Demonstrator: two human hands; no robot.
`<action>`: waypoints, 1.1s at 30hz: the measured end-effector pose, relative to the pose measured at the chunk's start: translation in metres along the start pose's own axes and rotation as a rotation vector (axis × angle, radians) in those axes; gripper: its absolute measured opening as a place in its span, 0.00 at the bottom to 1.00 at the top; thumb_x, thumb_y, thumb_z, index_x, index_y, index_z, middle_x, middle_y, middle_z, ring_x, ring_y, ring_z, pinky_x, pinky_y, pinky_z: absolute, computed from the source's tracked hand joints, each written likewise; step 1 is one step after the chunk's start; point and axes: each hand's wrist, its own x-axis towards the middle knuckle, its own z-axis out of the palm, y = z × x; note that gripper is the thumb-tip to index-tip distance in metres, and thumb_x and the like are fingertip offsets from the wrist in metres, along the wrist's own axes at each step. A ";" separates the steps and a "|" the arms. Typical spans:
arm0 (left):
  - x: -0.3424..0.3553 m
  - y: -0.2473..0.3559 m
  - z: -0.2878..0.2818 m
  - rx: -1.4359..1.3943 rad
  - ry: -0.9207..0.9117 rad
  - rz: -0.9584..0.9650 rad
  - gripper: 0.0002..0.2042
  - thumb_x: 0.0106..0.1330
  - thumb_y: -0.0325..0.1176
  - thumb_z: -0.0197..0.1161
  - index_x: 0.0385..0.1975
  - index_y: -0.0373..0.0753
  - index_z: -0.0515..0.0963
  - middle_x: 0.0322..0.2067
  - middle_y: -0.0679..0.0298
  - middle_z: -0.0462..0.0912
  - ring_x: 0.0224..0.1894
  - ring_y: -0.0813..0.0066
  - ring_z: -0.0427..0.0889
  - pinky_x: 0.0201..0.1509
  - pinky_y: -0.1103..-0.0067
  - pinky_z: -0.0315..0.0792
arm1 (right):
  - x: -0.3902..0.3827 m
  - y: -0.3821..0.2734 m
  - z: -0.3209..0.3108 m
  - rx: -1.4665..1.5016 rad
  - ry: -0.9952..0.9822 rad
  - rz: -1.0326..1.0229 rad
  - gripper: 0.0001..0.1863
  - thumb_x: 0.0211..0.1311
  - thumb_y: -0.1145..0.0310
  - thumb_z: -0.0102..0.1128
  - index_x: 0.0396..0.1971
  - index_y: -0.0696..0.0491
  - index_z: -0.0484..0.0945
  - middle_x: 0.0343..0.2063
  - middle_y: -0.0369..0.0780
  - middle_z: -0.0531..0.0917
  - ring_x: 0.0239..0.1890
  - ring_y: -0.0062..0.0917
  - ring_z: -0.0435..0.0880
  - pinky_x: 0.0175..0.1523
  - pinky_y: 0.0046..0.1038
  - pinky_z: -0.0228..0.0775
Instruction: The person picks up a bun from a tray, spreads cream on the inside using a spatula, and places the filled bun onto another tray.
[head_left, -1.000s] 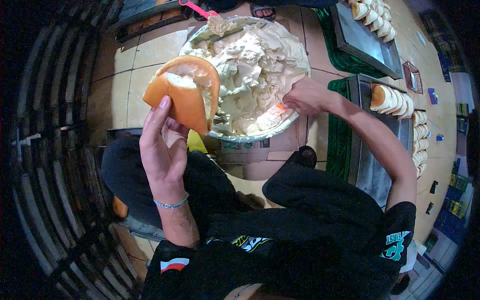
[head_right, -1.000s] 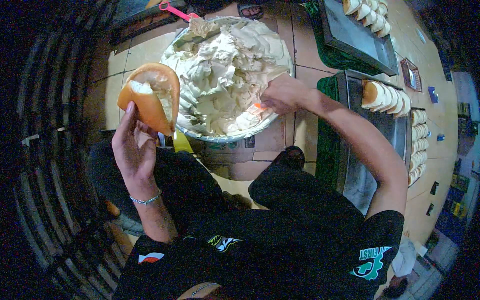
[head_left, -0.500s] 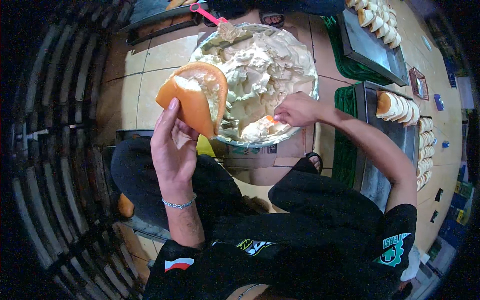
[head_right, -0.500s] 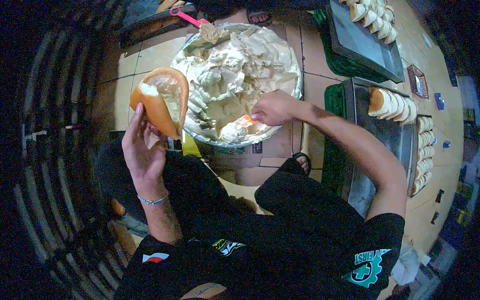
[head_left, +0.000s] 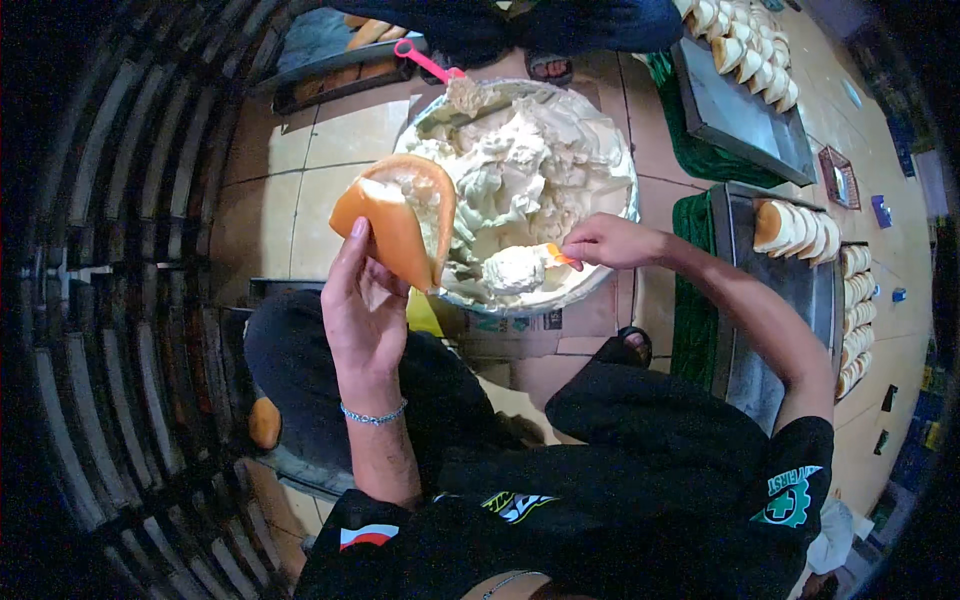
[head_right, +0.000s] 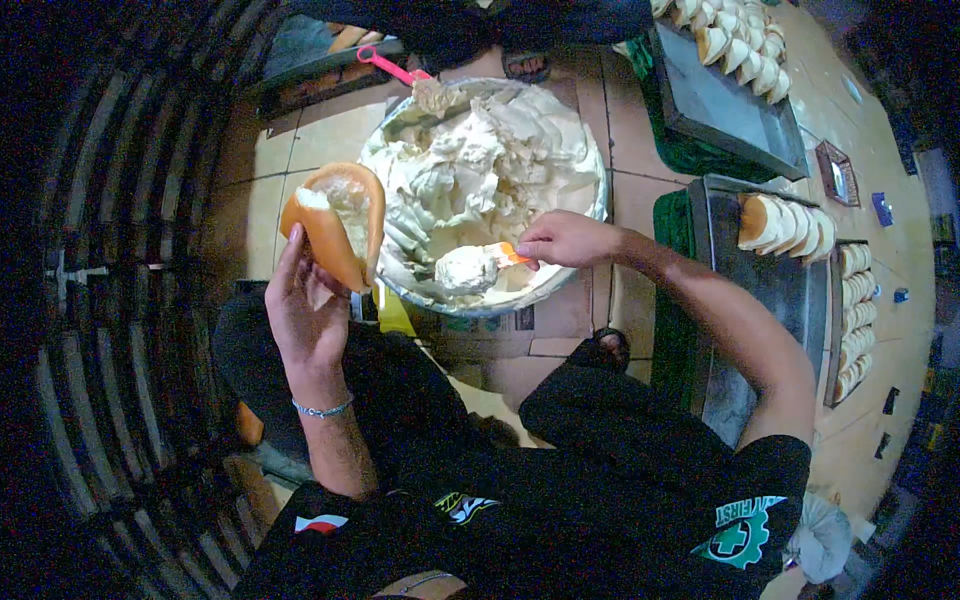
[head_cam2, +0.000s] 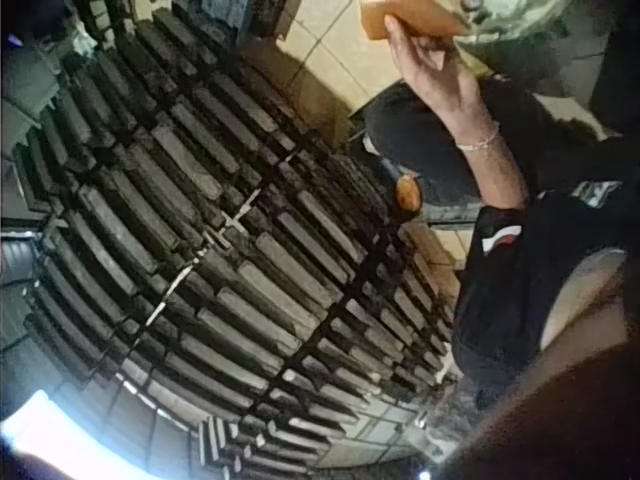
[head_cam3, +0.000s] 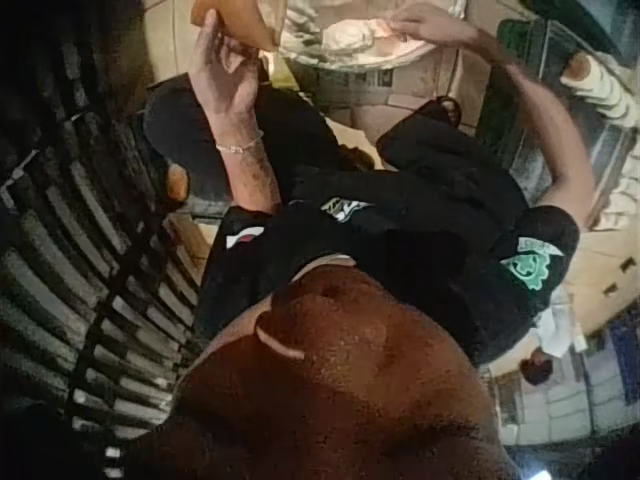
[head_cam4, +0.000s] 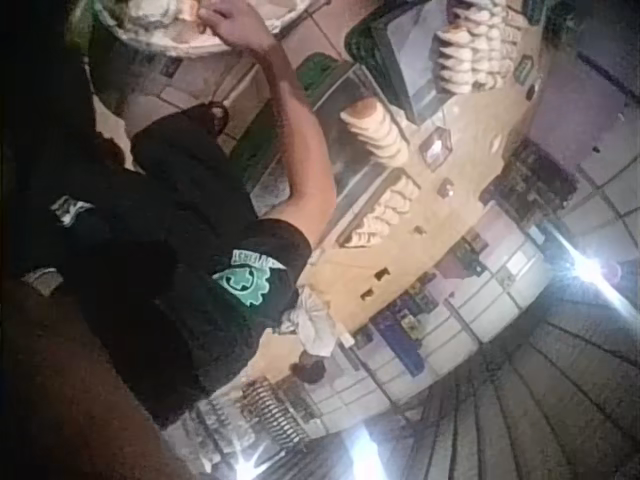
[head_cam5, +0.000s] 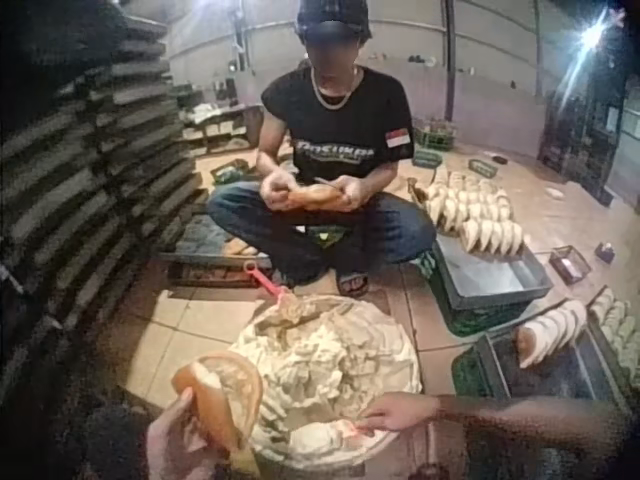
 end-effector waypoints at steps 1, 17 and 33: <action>0.000 -0.003 -0.002 -0.002 0.079 -0.026 0.12 0.70 0.38 0.58 0.48 0.39 0.78 0.42 0.66 0.83 0.44 0.78 0.80 0.49 0.77 0.76 | -0.005 0.003 0.003 0.067 0.014 -0.024 0.17 0.71 0.61 0.49 0.27 0.55 0.80 0.20 0.36 0.74 0.28 0.20 0.71 0.39 0.27 0.66; -0.024 -0.043 -0.010 -0.179 -0.258 -0.370 0.18 0.74 0.41 0.50 0.56 0.36 0.71 0.49 0.57 0.80 0.48 0.67 0.82 0.49 0.70 0.81 | -0.053 -0.078 0.029 0.124 0.922 -0.387 0.16 0.72 0.67 0.51 0.51 0.62 0.76 0.37 0.41 0.79 0.41 0.26 0.76 0.47 0.27 0.66; -0.029 -0.053 0.000 -0.258 -0.345 -0.362 0.21 0.73 0.40 0.49 0.61 0.34 0.67 0.56 0.56 0.76 0.58 0.63 0.76 0.66 0.67 0.67 | -0.058 -0.075 0.027 -0.130 0.770 -0.469 0.20 0.60 0.77 0.60 0.54 0.55 0.78 0.32 0.44 0.79 0.34 0.33 0.78 0.40 0.32 0.70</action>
